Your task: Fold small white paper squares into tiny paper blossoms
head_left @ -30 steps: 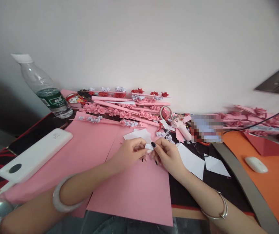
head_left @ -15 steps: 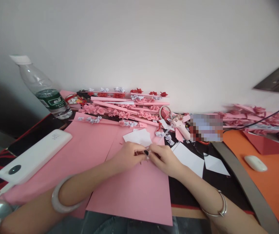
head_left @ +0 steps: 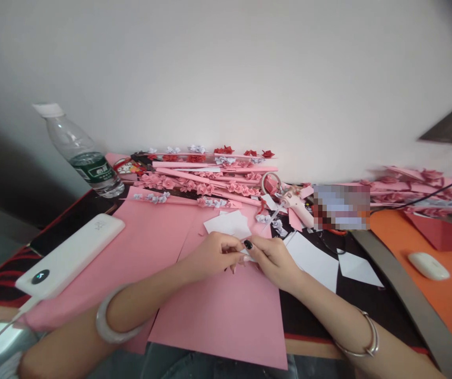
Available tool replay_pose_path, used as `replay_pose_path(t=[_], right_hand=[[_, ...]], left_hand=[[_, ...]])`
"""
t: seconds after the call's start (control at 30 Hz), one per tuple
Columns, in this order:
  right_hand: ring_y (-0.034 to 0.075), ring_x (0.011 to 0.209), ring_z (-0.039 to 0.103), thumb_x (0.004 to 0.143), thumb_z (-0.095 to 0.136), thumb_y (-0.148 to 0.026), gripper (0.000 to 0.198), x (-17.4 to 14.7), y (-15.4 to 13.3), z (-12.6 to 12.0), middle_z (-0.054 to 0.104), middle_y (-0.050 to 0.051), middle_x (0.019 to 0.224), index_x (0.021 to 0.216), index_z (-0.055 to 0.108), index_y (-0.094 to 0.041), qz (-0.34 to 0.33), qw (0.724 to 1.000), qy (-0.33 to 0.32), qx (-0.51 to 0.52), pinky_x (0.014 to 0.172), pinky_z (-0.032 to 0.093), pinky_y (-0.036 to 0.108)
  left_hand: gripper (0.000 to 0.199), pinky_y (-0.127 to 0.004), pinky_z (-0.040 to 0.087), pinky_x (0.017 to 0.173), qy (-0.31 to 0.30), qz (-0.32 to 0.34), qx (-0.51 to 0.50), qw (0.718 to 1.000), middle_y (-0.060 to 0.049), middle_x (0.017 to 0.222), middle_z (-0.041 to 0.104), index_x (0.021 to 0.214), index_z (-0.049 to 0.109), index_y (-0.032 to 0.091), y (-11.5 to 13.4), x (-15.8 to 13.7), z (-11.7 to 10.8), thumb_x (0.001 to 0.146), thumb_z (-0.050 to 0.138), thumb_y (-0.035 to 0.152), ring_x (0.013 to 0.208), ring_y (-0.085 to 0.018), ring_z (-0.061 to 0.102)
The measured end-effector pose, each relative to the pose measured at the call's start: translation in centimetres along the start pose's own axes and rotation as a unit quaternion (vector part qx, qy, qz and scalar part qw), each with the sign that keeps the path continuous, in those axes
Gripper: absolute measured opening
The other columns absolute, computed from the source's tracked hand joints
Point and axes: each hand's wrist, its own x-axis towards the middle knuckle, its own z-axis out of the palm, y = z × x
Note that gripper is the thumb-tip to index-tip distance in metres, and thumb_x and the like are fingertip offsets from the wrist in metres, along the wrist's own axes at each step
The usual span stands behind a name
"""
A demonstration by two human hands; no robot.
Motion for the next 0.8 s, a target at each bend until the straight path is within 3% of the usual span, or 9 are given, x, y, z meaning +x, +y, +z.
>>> replay_pose_path(t=[0.2,0.43,0.63,0.8], right_hand=[[0.007,0.042,0.031,0.089,0.039,-0.023,0.028,0.1,-0.1,-0.1,0.033,-0.007,0.049,0.061,0.038,-0.019,-0.005,0.997,0.064,-0.045,0.045,0.025,0.021],[0.007,0.043,0.032,0.09,0.037,-0.027,0.033,0.2,0.0,0.0,0.035,-0.006,0.049,0.058,0.036,-0.019,0.005,0.996,0.078,-0.034,0.046,0.026,0.021],[0.008,0.043,0.039,0.093,0.031,-0.042,0.043,0.1,-0.2,-0.1,0.045,-0.003,0.049,0.061,0.046,-0.017,0.058,0.985,0.036,0.161,0.045,0.031,0.02],[0.007,0.039,0.036,0.088,0.04,-0.045,0.036,0.3,0.0,0.1,0.049,-0.003,0.051,0.069,0.049,-0.016,0.1,0.925,-0.023,0.365,0.039,0.025,0.02]], left_hand=[[0.02,-0.022,0.046,0.054,0.0,0.019,-0.066,0.998,0.0,0.057,0.059,0.063,0.056,0.013,0.2,0.1,-0.1,0.078,0.055,0.025,0.052,-0.01,0.056],[0.023,-0.023,0.05,0.058,0.005,0.035,-0.114,0.993,-0.003,0.06,0.062,0.065,0.057,0.011,0.3,0.1,-0.3,0.081,0.055,0.026,0.055,-0.011,0.06],[0.025,-0.026,0.053,0.063,-0.018,0.024,-0.159,0.987,-0.005,0.069,0.067,0.074,0.059,0.011,-0.1,0.4,-0.9,0.082,0.054,0.034,0.064,-0.013,0.065],[0.027,-0.028,0.053,0.064,-0.049,-0.016,-0.186,0.981,-0.005,0.07,0.068,0.075,0.059,0.011,-0.3,0.7,-1.5,0.079,0.059,0.038,0.063,-0.014,0.066]])
